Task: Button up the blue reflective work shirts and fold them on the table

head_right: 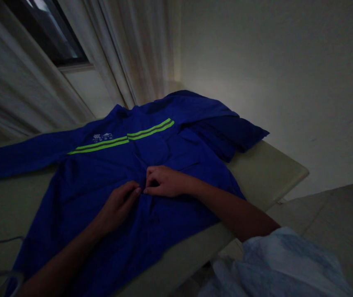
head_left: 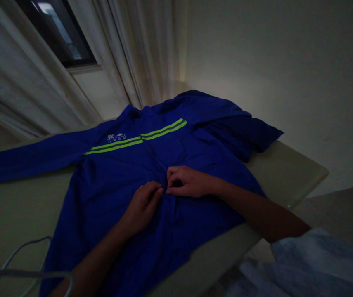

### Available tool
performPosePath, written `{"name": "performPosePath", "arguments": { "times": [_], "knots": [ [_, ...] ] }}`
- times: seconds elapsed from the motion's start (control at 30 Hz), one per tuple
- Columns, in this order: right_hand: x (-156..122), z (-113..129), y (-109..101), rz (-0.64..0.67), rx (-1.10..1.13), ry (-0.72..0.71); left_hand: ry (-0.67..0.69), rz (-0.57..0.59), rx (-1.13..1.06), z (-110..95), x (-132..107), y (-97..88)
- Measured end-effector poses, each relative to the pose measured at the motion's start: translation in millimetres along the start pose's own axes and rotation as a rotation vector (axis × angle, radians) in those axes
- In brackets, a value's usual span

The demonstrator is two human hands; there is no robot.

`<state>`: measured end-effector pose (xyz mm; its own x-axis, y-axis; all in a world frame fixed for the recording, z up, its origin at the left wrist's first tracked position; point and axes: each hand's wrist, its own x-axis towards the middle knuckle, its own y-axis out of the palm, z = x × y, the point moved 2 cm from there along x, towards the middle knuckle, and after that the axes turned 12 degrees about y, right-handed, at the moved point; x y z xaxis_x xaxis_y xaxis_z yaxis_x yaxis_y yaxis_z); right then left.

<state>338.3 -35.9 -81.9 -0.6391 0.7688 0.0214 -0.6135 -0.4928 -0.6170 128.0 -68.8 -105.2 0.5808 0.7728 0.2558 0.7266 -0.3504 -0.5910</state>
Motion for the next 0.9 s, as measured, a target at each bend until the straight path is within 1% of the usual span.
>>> {"name": "performPosePath", "arguments": {
  "times": [0.13,0.3,0.43,0.57,0.7,0.8,0.9],
  "knots": [
    [-1,2,0,-0.054,-0.022,0.026,-0.025,-0.015,-0.032,-1,2,-1.3],
    [1,-2,1,-0.041,0.098,0.061,-0.020,-0.049,-0.043,-3,2,-1.3],
    [0,2,0,-0.046,0.140,0.061,-0.023,-0.070,-0.049,-7,2,-2.3],
    [-2,6,1,-0.082,0.156,0.086,-0.019,-0.092,-0.037,-10,3,-4.7],
    [-1,4,5,-0.126,0.167,0.080,0.004,-0.112,0.001,-11,3,-5.8],
    [0,2,9,-0.142,0.131,0.044,-0.012,-0.099,0.043,-8,3,-5.1],
    [-1,4,9,-0.140,0.105,0.019,-0.061,-0.046,0.023,-2,4,-5.1]
  ]
}}
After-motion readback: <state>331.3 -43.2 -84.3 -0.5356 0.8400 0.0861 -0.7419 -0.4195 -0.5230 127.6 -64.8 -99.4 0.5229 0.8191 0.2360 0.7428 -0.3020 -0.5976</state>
